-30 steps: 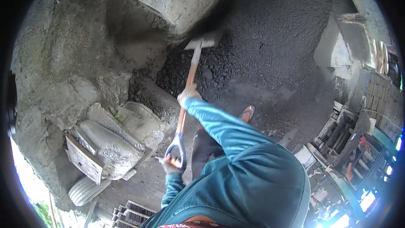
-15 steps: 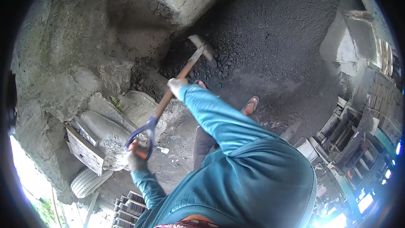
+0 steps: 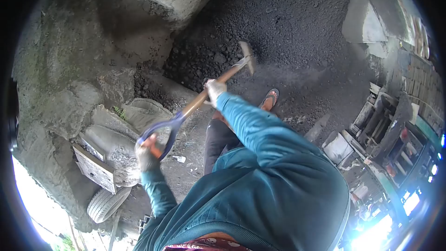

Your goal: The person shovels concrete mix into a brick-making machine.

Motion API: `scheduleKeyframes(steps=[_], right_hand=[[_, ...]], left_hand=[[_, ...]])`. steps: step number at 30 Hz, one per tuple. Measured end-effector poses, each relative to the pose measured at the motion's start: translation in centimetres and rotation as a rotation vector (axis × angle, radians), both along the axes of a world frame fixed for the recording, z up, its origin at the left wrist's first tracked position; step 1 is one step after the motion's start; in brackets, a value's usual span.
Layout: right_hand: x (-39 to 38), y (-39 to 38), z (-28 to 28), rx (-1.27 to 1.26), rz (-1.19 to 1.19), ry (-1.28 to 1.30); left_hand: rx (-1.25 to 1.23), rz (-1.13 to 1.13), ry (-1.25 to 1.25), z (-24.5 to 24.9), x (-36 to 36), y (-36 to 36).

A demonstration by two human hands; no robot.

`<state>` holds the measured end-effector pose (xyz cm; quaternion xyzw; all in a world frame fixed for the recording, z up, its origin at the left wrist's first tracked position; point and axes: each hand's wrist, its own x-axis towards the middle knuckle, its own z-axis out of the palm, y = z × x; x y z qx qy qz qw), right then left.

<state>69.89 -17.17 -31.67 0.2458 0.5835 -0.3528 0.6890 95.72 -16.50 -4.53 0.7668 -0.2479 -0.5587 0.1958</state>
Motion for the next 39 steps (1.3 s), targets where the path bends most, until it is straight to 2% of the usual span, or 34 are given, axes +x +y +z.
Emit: scheduleKeyframes(steps=[1, 3, 4, 5, 6, 7, 8, 9, 10, 11, 13, 14, 17, 19, 20, 21, 23, 25, 26, 27, 28, 29, 31, 33, 35, 36, 37, 38, 39], right_hand=[[-1.6, 0.2, -2.9, 0.004, -0.072, -0.127], [1.2, 0.9, -12.3, 0.061, 0.082, -0.119], [2.1, -2.4, 0.1, 0.039, 0.282, 0.042], [3.6, -2.7, 1.2, -0.194, 0.579, 0.217], [7.5, -3.5, 0.9, -0.144, 0.499, 0.135], [11.2, -4.3, 0.8, -0.088, 0.419, 0.059], [12.7, -5.2, 3.0, -0.176, 0.383, 0.020], [14.9, -5.7, 2.9, -0.222, 0.305, -0.046], [15.0, -7.1, 6.4, -0.185, 0.339, -0.130], [15.0, -7.9, 9.1, -0.145, 0.278, -0.199], [14.8, -7.7, 11.9, -0.218, 0.178, -0.239], [14.2, -7.0, 12.4, -0.199, 0.148, -0.233], [10.2, -5.7, 14.4, -0.141, -0.009, -0.160], [5.2, -3.8, 13.9, -0.095, -0.108, -0.056], [2.6, -2.5, 12.3, -0.070, -0.137, -0.044], [0.3, -1.3, 10.9, -0.012, -0.167, -0.027], [-3.5, 0.1, 7.5, 0.117, -0.245, -0.068], [-5.1, 0.5, 7.3, 0.138, -0.221, -0.118], [-4.8, 0.5, 7.4, 0.058, -0.213, -0.158], [-4.1, 0.0, 7.5, 0.089, -0.213, -0.174], [-3.0, 0.0, 8.3, -0.036, -0.290, -0.174], [-2.8, -0.7, 9.5, 0.008, -0.290, -0.162], [-3.2, 0.3, 9.9, -0.120, -0.508, -0.242], [-6.8, 0.9, 10.9, -0.051, -0.535, -0.095], [-13.6, 4.2, 11.6, -0.103, -0.562, 0.051], [-17.0, 6.2, 10.6, -0.149, -0.589, 0.213], [-20.5, 8.2, 8.5, -0.177, -0.611, 0.380], [-24.0, 10.2, 6.3, -0.199, -0.625, 0.551], [-27.7, 12.2, 3.5, -0.205, -0.632, 0.727]], left_hand=[[-0.136, 0.096, 0.021, -1.2, -2.8, -0.6], [-0.058, 0.225, 0.213, -0.7, -2.2, -0.7], [-0.080, 0.263, 0.180, 0.5, -0.9, -0.5], [-0.097, 0.300, 0.138, 2.4, 0.5, 0.0], [-0.113, 0.387, -0.016, 4.5, 0.8, 0.4], [-0.175, 0.393, -0.041, 6.2, 1.9, 0.8], [-0.253, 0.423, -0.141, 8.4, 0.6, 0.8], [-0.269, 0.436, -0.109, 9.5, 1.9, 1.7], [-0.308, 0.449, -0.118, 10.8, 2.9, 2.5], [-0.344, 0.452, -0.122, 12.3, 3.2, 2.7], [-0.484, 0.396, -0.275, 14.9, 2.4, 2.6], [-0.519, 0.297, -0.394, 15.5, 3.6, 2.6], [-0.368, -0.067, -0.252, 17.2, 5.3, 0.4], [-0.301, -0.069, -0.144, 16.1, 0.1, -2.4], [-0.298, -0.176, -0.302, 13.5, -1.3, -3.0], [-0.269, -0.250, -0.135, 11.3, -3.0, -4.2], [-0.212, -0.305, -0.089, 9.1, -7.6, -4.7], [-0.229, -0.422, -0.065, 9.6, -10.8, -4.8], [-0.223, -0.415, -0.020, 10.1, -11.7, -4.7], [-0.217, -0.325, -0.069, 10.5, -11.3, -4.2], [-0.239, -0.305, 0.065, 11.4, -11.7, -4.0], [-0.261, -0.287, 0.198, 12.9, -13.2, -4.2], [-0.181, -0.470, 0.231, 16.2, -15.5, -4.6], [-0.183, -0.474, 0.246, 15.9, -17.3, -3.9], [-0.293, -0.418, 0.274, 14.6, -22.8, -1.7], [-0.276, -0.425, 0.286, 11.8, -23.0, -1.0], [-0.200, -0.395, 0.415, 10.1, -25.9, 0.2], [-0.124, -0.308, 0.504, 4.9, -25.7, 1.4], [0.093, -0.248, 0.617, 2.1, -28.1, 2.6]])
